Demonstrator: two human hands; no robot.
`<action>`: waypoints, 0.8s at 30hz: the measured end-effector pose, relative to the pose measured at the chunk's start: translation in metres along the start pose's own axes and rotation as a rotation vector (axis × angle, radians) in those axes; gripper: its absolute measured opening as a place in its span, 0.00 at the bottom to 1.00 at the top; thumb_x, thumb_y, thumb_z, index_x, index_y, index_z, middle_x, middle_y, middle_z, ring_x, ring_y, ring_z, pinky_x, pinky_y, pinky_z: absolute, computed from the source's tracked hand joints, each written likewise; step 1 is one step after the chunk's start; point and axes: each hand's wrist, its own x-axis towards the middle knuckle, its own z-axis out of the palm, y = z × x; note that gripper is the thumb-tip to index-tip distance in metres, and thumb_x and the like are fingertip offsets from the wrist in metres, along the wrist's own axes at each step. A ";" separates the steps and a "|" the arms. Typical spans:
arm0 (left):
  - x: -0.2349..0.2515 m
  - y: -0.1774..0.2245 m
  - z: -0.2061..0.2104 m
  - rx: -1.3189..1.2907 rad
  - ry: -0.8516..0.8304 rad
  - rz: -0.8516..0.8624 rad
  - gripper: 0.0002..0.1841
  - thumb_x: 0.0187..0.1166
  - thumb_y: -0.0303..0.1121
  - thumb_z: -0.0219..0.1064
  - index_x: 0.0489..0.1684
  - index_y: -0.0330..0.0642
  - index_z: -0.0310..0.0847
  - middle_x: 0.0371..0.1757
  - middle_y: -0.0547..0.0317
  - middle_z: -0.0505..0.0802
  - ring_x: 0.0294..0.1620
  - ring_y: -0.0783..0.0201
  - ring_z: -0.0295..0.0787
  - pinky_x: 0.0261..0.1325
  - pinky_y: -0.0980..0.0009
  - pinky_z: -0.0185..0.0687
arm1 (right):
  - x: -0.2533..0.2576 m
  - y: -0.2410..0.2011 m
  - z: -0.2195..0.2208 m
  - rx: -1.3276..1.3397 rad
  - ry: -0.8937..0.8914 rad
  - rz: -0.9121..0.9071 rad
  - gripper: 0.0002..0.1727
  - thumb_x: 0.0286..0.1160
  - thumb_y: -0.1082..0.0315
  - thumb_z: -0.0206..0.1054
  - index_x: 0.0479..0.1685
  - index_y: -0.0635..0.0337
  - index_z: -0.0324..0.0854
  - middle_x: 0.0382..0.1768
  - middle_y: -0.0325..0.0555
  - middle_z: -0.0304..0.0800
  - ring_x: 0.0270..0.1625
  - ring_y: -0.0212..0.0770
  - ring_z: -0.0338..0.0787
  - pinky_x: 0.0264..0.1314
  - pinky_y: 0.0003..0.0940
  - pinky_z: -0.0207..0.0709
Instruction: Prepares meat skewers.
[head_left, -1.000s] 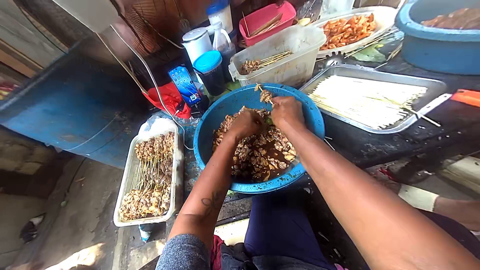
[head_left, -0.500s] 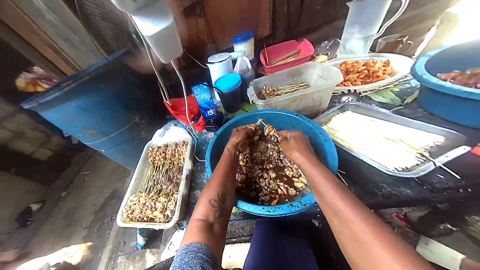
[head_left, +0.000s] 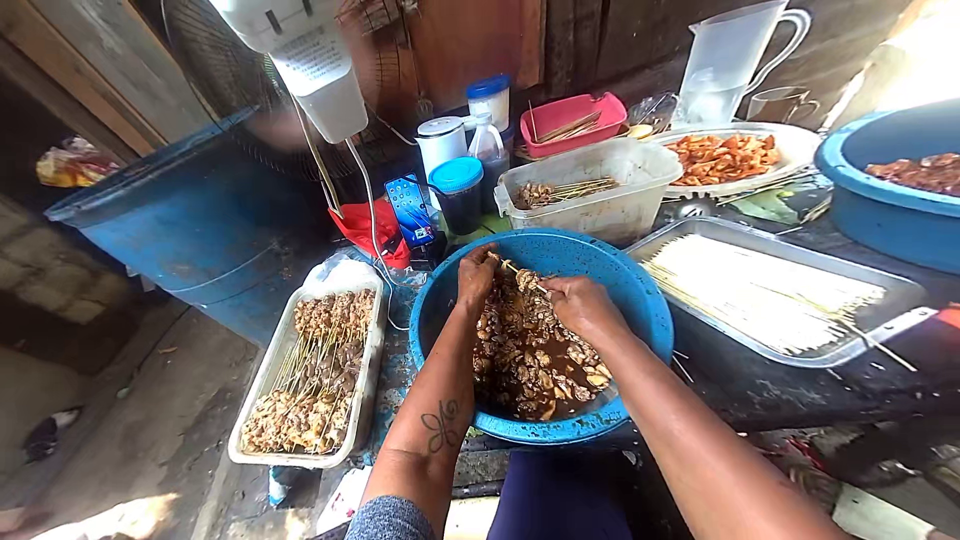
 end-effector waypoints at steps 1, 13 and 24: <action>0.000 0.000 0.000 0.010 0.008 0.005 0.14 0.88 0.26 0.57 0.64 0.34 0.83 0.49 0.46 0.90 0.39 0.61 0.85 0.42 0.63 0.83 | 0.000 0.000 0.000 -0.001 0.001 -0.004 0.19 0.91 0.73 0.55 0.69 0.60 0.88 0.68 0.61 0.89 0.72 0.64 0.86 0.76 0.65 0.73; -0.005 0.005 -0.001 0.286 -0.009 0.194 0.12 0.85 0.26 0.60 0.53 0.35 0.90 0.43 0.49 0.94 0.41 0.60 0.89 0.53 0.57 0.84 | 0.002 -0.004 0.001 0.098 -0.039 0.036 0.19 0.90 0.74 0.55 0.71 0.62 0.86 0.67 0.62 0.89 0.71 0.62 0.87 0.75 0.62 0.74; -0.008 0.023 0.007 0.430 0.010 0.250 0.12 0.85 0.25 0.59 0.53 0.35 0.90 0.42 0.48 0.94 0.42 0.57 0.90 0.52 0.54 0.83 | 0.001 -0.016 0.006 0.067 0.060 -0.004 0.20 0.91 0.75 0.52 0.70 0.62 0.87 0.66 0.64 0.90 0.73 0.64 0.86 0.77 0.63 0.72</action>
